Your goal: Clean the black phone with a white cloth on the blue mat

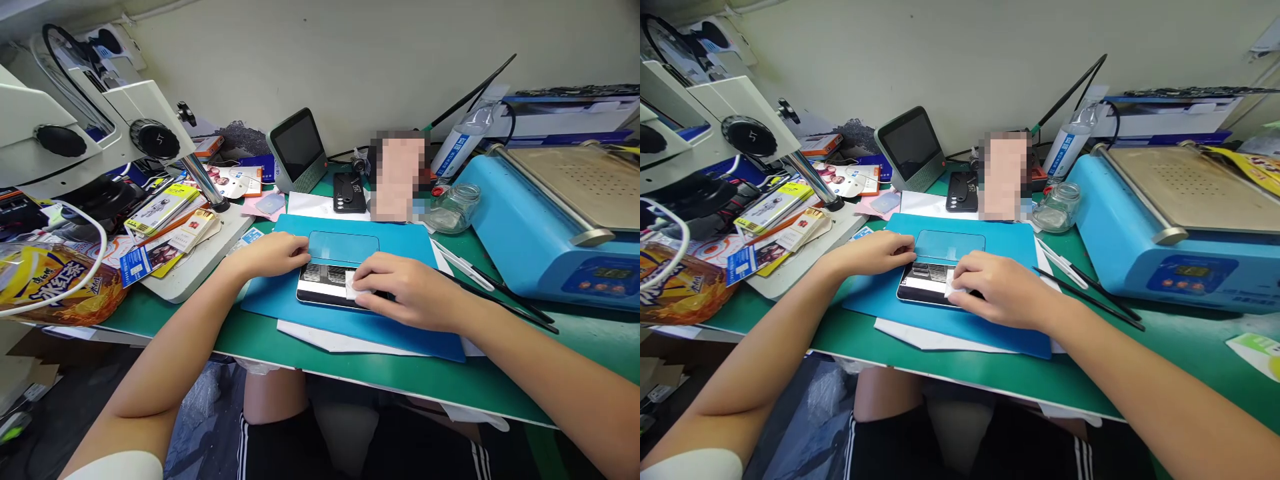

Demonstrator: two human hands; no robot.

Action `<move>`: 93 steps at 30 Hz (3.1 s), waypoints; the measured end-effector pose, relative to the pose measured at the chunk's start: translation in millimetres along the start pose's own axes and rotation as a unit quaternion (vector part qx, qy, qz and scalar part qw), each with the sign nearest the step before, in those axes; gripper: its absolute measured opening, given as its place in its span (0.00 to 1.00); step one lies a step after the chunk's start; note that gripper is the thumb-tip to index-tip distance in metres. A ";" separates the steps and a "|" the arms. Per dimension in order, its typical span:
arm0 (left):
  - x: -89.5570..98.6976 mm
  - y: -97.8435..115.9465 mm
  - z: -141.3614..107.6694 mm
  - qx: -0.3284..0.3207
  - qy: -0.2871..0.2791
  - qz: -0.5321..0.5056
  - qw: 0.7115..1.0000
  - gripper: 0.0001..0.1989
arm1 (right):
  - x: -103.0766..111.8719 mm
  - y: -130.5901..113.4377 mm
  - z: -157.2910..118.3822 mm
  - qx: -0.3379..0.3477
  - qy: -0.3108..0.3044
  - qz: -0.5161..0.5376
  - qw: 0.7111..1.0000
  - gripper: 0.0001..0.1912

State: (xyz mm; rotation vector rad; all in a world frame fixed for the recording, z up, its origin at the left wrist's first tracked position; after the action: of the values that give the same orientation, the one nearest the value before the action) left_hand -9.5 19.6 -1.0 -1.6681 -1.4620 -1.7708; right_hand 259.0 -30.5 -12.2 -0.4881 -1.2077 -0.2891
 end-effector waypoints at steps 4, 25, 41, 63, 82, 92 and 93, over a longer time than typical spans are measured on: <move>0.1 -0.1 0.1 0.000 -0.001 -0.001 1.000 0.12 | 1.0 -5.2 2.3 0.041 -0.016 0.026 0.999 0.14; -0.4 -1.3 -0.2 -0.002 0.001 0.005 1.000 0.12 | 1.9 0.6 1.2 0.026 -0.024 0.043 0.998 0.13; -0.5 -0.4 -0.5 0.006 0.001 0.010 1.000 0.12 | 5.0 3.6 0.6 -0.005 -0.001 0.009 1.000 0.16; 0.8 -0.4 0.3 0.001 -0.001 0.016 1.000 0.12 | 0.8 -4.1 4.9 0.024 -0.014 0.013 1.000 0.14; 0.3 2.4 -1.0 -0.003 0.004 0.011 1.000 0.12 | -1.4 -10.6 6.8 0.040 -0.021 0.002 0.999 0.15; 0.3 4.1 -0.9 0.004 0.005 0.020 1.000 0.13 | -2.7 -9.4 6.0 0.035 -0.023 -0.030 0.999 0.19; 0.4 3.9 -0.8 0.004 0.005 0.020 1.000 0.13 | -2.7 -10.0 5.8 0.041 -0.029 -0.024 0.998 0.20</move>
State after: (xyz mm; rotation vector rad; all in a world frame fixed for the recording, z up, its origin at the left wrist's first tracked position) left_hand -7.0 17.4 1.2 -1.6692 -1.4202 -1.7473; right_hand 248.7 -36.3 -11.1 -0.3995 -1.2837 -0.2661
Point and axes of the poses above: each hand's wrist, its own z-axis towards the middle knuckle, its own x-axis out of the back of the hand, y = z × x, the point moved 1 cm from there along z, towards the middle knuckle, and after that the axes turned 11 degrees about -z, right-handed, at the moved point
